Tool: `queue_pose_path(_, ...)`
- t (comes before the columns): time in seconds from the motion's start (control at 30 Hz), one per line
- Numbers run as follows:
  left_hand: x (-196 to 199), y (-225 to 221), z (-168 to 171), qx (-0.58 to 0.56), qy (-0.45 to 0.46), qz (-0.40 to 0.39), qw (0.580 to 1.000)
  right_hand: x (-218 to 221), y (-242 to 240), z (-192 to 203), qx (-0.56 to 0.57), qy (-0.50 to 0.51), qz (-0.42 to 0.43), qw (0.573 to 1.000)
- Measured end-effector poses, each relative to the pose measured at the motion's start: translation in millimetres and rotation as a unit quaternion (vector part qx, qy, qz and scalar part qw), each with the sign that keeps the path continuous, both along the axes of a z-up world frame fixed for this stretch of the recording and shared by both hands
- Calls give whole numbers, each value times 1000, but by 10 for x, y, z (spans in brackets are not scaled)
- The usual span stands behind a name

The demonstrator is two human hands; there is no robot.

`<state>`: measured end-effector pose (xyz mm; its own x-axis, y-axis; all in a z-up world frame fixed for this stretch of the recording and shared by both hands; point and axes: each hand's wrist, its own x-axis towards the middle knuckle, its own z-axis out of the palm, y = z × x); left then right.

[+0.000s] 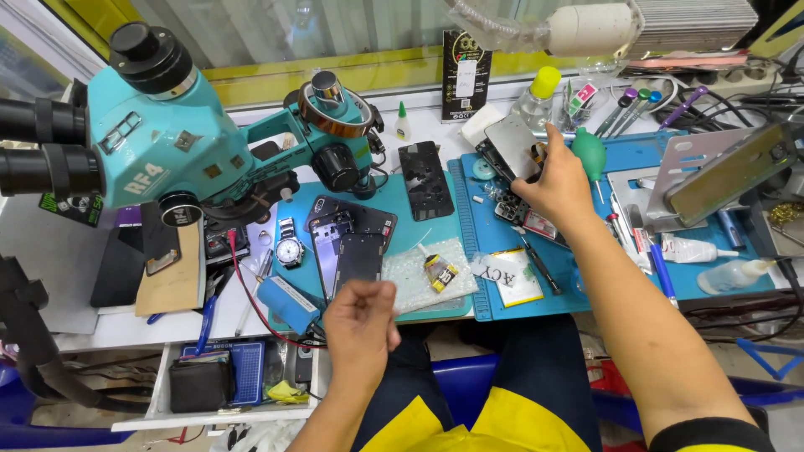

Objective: A technician prepares a mobile phone screen for replacement by cleaning it with a blower and applying adhesive to the frame.

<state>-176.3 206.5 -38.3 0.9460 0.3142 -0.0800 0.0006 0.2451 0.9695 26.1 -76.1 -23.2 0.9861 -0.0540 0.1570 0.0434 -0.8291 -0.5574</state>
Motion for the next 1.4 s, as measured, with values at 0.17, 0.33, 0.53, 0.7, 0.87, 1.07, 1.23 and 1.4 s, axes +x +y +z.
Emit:
queue_pose_path(0.17,-324,327,38,93,-123,6,988,186,-49,-191,-9,20,10,1000)
queue_pose_path(0.33,-391,177,76,11,-95,-48,994,-189,198,-8,-40,-47,39,997)
queue_pose_path(0.53,403,-471,-793,-531,-76,-413,736,-1391,816,-60,-24,-383,242,891)
queue_pose_path(0.7,-234,43,575,-238,-174,-284,912,-1017,104,-572,-121,-372,163,906)
queue_pose_path(0.87,-92,360,517,490,-89,-11,867,-1265,576,-618,-100,-321,153,929)
queue_pose_path(1.07,-180,199,447,558,-69,-37,826,-1249,1000,-844,-173,-208,144,952)
queue_pose_path(1.23,-314,-226,114,332,-115,-63,934,-1459,1020,-441,21,-187,127,974)
queue_pose_path(1.4,-243,-525,49,142,-111,-140,974,-1896,788,-135,362,-22,146,920)
